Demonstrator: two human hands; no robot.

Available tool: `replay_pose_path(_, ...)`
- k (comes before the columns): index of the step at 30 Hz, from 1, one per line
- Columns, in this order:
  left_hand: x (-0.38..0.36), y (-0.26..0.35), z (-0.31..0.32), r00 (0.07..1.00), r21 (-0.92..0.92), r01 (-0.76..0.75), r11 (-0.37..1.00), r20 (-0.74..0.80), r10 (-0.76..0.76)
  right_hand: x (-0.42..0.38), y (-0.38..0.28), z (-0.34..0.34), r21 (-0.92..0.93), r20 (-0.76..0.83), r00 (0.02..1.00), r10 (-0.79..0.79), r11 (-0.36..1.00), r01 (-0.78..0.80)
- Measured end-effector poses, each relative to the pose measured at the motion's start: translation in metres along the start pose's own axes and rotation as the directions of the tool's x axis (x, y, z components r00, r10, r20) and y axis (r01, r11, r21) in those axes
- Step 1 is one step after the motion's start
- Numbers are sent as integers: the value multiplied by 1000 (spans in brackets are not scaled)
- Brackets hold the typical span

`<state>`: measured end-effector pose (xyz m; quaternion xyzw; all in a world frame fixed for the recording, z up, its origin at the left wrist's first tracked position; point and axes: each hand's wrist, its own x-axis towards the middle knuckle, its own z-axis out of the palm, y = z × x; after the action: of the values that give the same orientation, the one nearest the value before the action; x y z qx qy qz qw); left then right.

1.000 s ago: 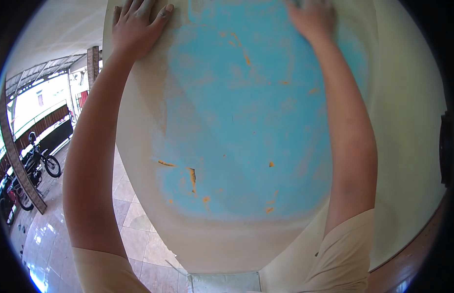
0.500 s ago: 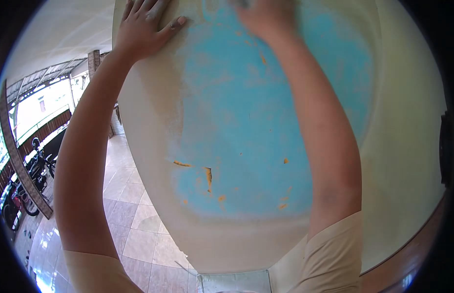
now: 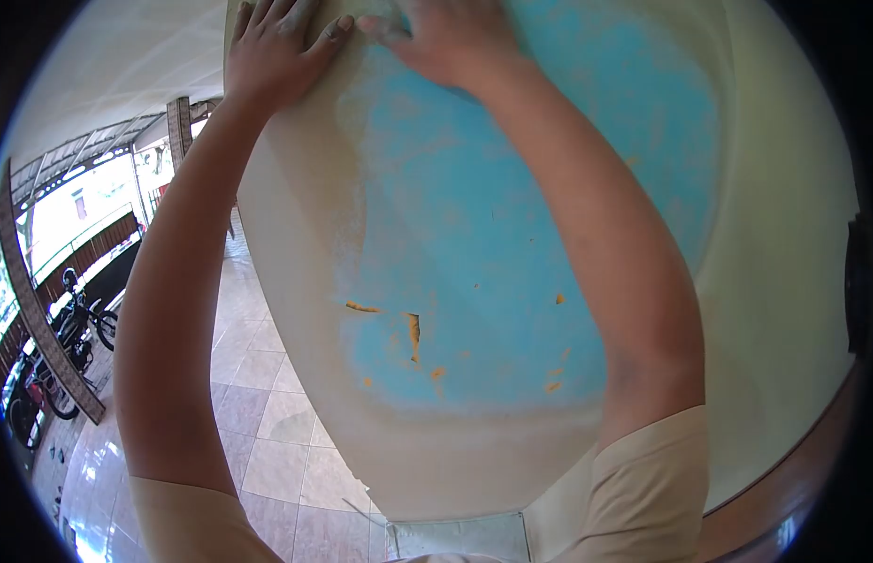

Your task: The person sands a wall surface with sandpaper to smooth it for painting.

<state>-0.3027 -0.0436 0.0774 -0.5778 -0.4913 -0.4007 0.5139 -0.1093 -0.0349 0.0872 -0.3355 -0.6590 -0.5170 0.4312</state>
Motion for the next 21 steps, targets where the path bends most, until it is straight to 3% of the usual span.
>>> replay_pose_path(3,-2,-2,3,998,-32,68,997,23,-67,16,45,-1,-7,77,997,-28,1000,29)
replay_pose_path(5,-3,-11,12,999,4,12,1000,-49,-12,34,72,24,-11,-176,956,233,971,-239)
replay_pose_path(7,-1,-13,14,998,13,18,1000,-56,-17,19,28,15,-30,-160,958,237,969,-245)
replay_pose_path(9,-4,-14,18,998,15,26,1000,-52,-25,2,-8,26,-84,-150,988,-42,996,30)
replay_pose_path(10,-6,-14,18,997,-14,36,999,-67,-37,-1,-9,26,-77,-143,989,-41,997,31)
replay_pose_path(12,-10,-17,20,996,-37,34,999,-80,-37,-7,-2,29,107,-110,956,-272,953,284)
replay_pose_path(13,-14,-19,23,996,-20,23,1000,-91,-25,-4,11,26,110,-115,957,-267,954,279)
replay_pose_path(15,-16,-24,22,994,1,23,1000,-105,-23,13,39,19,-25,-183,981,-67,998,64)
replay_pose_path(16,-18,-23,22,993,1,17,1000,-118,-17,19,39,22,-18,-179,981,-68,998,66)
replay_pose_path(18,-22,-22,21,993,3,12,1000,-120,-12,25,29,25,57,-284,927,243,970,-237)
replay_pose_path(19,-21,-23,23,992,2,19,1000,-127,-19,21,17,25,64,-276,928,249,969,-240)
replay_pose_path(21,-24,-26,26,993,4,29,1000,-116,-28,4,-16,29,8,-190,980,67,998,-67)
